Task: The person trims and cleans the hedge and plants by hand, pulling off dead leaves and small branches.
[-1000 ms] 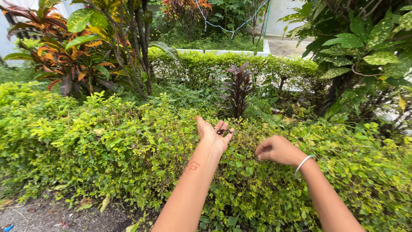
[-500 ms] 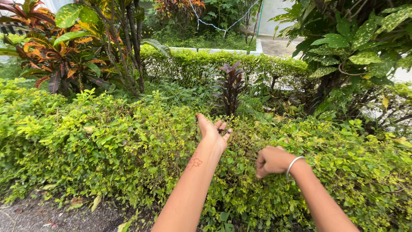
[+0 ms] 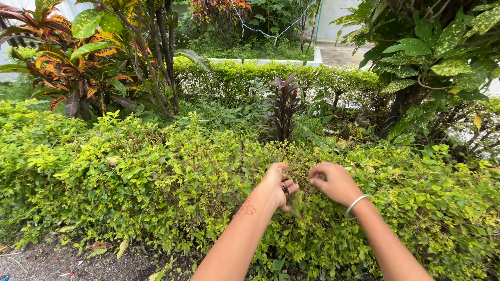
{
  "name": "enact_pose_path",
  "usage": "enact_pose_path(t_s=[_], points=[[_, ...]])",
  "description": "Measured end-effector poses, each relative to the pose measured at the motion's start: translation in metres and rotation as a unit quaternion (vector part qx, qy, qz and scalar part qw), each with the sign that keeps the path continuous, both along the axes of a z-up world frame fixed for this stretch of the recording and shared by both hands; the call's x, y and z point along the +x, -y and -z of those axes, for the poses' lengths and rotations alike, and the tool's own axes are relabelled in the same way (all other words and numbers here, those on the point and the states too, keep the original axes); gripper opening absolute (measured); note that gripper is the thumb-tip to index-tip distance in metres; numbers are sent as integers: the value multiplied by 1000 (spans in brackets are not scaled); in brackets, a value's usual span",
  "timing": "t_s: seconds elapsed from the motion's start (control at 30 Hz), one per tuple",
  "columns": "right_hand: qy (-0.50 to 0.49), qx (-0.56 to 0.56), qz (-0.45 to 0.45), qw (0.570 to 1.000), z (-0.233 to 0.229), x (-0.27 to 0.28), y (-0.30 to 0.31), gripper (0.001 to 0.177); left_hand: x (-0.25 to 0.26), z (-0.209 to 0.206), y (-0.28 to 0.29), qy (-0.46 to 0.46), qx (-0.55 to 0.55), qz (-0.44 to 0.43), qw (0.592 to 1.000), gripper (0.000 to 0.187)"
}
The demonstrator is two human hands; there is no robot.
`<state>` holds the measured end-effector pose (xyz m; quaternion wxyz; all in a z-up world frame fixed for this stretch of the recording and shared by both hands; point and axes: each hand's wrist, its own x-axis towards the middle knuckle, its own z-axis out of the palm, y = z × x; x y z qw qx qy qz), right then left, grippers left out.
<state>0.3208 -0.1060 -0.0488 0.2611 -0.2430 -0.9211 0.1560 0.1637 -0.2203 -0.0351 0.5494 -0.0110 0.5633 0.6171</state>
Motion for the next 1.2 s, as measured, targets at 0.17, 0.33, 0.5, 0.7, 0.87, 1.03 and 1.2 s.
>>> enact_pose_path(t_s=[0.17, 0.33, 0.5, 0.7, 0.87, 1.03, 1.2], points=[[145, 24, -48, 988, 2, -4, 2, 52, 12, 12, 8, -65, -27, 40, 997, 38], [249, -18, -17, 968, 2, 4, 6, 74, 1, 26, 10, -23, -12, 34, 999, 31], [192, -61, -21, 979, 1, 2, 13, 79, -15, 31, 10, 41, 37, 10, 998, 24], [180, -24, -88, 980, 7, 6, 6, 27, -19, 28, 11, 49, 61, 13, 997, 24], [230, 0, -45, 972, 2, 7, 17, 34, -16, 27, 11, 49, 55, 2, 997, 24], [311, 18, 38, 950, 3, -2, 37, 39, -16, 28, 13, 39, 46, 3, 998, 21], [282, -26, 95, 954, 17, -11, 27, 33, -21, 31, 12, 50, 49, -1, 998, 22]])
